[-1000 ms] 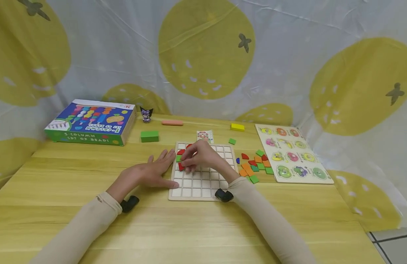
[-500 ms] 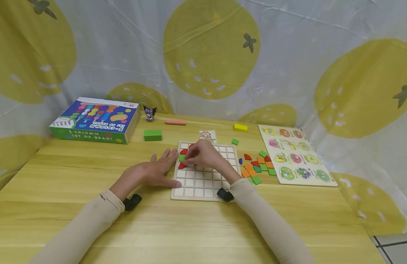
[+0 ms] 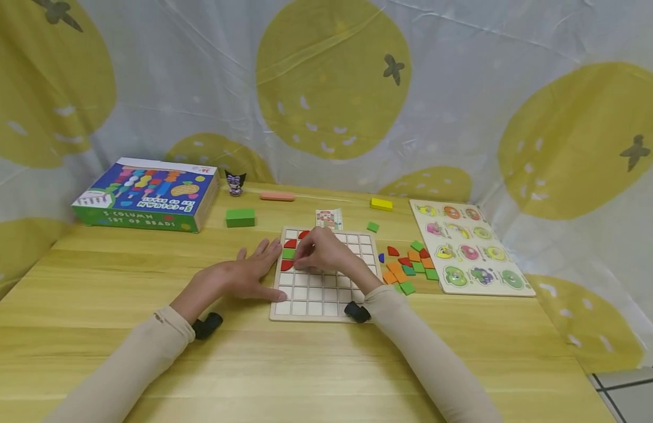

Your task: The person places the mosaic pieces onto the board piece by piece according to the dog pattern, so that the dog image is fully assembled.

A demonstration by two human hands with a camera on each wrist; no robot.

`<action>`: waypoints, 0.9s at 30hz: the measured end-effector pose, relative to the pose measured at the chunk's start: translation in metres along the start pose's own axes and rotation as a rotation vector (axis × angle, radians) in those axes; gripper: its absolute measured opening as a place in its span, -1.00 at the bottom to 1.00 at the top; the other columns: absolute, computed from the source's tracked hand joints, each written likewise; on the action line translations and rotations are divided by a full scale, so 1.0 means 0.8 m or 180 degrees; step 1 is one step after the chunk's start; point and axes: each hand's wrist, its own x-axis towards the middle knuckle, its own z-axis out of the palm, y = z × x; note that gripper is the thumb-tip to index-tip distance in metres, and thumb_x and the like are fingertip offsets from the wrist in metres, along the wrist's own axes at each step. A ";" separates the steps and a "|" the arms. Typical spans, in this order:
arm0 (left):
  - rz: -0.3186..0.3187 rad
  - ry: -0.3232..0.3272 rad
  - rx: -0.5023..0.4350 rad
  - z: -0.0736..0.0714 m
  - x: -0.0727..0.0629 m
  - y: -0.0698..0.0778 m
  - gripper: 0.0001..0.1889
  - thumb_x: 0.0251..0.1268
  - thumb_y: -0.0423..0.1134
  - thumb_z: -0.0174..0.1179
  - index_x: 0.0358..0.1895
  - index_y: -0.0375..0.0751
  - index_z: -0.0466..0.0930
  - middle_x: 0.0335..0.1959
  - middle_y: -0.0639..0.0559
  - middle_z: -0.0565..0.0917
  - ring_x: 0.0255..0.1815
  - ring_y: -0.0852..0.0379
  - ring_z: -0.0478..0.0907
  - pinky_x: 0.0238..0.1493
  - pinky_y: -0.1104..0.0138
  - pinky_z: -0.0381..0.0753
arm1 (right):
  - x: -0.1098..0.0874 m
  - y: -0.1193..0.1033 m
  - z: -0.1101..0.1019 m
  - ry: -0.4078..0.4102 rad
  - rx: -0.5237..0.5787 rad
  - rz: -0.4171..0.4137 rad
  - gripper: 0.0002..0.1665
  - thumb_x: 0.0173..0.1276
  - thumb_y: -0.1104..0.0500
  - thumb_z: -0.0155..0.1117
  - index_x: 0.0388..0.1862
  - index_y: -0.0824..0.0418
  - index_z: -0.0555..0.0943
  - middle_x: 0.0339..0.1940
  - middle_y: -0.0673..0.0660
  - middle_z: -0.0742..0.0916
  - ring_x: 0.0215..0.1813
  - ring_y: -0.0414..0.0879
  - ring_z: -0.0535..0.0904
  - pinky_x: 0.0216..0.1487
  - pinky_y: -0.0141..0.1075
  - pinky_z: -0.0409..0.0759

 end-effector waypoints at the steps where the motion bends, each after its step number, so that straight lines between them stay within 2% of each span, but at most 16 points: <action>1: -0.0004 -0.0001 -0.0006 0.000 0.000 0.000 0.49 0.07 0.76 0.15 0.79 -0.15 -0.37 0.82 -0.06 -0.42 0.80 -0.14 -0.55 0.65 -0.35 -0.52 | -0.002 0.001 -0.002 -0.0020 0.0008 -0.0004 -0.94 0.34 0.29 0.62 -0.33 0.24 0.86 -0.43 0.00 0.82 -0.39 -0.26 0.60 -0.29 -0.45 0.60; 7: -0.0037 -0.0034 -0.0019 -0.007 -0.009 0.014 0.41 0.22 0.63 0.23 0.79 -0.21 -0.34 0.82 -0.11 -0.41 0.80 -0.18 -0.53 0.66 -0.33 -0.51 | -0.023 0.020 -0.027 -0.0178 0.0131 -0.0220 -0.91 0.40 0.27 0.57 -0.16 0.25 0.87 -0.34 0.00 0.82 -0.33 -0.21 0.64 -0.20 -0.41 0.65; 10: -0.0055 -0.0045 -0.0016 -0.008 -0.012 0.018 0.38 0.27 0.57 0.25 0.79 -0.23 -0.33 0.82 -0.13 -0.39 0.81 -0.20 -0.51 0.67 -0.32 -0.50 | -0.043 0.035 -0.047 -0.0236 0.0201 -0.0248 -0.86 0.43 0.27 0.55 -0.08 0.26 0.86 -0.33 0.00 0.80 -0.34 -0.15 0.59 -0.24 -0.38 0.61; 12: -0.0060 -0.0045 -0.0023 -0.008 -0.011 0.017 0.39 0.25 0.59 0.25 0.79 -0.23 -0.33 0.82 -0.13 -0.39 0.81 -0.20 -0.50 0.68 -0.31 -0.49 | -0.059 0.047 -0.062 -0.0171 0.0171 -0.0253 -0.85 0.43 0.28 0.54 -0.06 0.28 0.85 -0.33 0.02 0.80 -0.34 -0.12 0.59 -0.26 -0.36 0.60; 16: -0.0066 -0.0006 -0.0001 -0.001 -0.004 0.005 0.45 0.16 0.68 0.21 0.79 -0.20 -0.33 0.82 -0.11 -0.38 0.81 -0.18 -0.49 0.68 -0.32 -0.47 | -0.091 0.078 -0.090 0.0134 0.0136 -0.0077 -0.84 0.43 0.30 0.53 -0.05 0.33 0.84 -0.29 0.08 0.81 -0.32 -0.07 0.61 -0.26 -0.35 0.61; 20: -0.0026 0.0013 -0.0002 0.001 -0.002 0.000 0.41 0.22 0.63 0.23 0.79 -0.18 -0.34 0.82 -0.10 -0.39 0.81 -0.18 -0.50 0.68 -0.33 -0.47 | -0.120 0.111 -0.113 0.0443 0.0127 0.0255 -0.81 0.41 0.30 0.55 -0.04 0.36 0.83 -0.24 0.16 0.83 -0.34 0.01 0.64 -0.33 -0.36 0.60; 23: 0.0049 0.0012 -0.0071 0.000 -0.005 0.002 0.36 0.30 0.56 0.24 0.79 -0.20 -0.35 0.82 -0.16 -0.39 0.80 -0.25 -0.50 0.64 -0.37 -0.50 | -0.136 0.133 -0.125 0.0618 0.0052 0.0498 -0.78 0.37 0.28 0.59 -0.05 0.35 0.84 -0.22 0.19 0.84 -0.36 0.04 0.66 -0.38 -0.34 0.59; 27: 0.0050 0.0012 -0.0103 -0.002 -0.008 0.006 0.33 0.33 0.53 0.25 0.79 -0.20 -0.33 0.82 -0.17 -0.38 0.80 -0.26 -0.49 0.64 -0.38 -0.48 | -0.147 0.152 -0.129 0.0732 -0.0120 0.0759 -0.76 0.34 0.24 0.63 -0.09 0.34 0.84 -0.22 0.18 0.85 -0.33 -0.03 0.69 -0.33 -0.32 0.63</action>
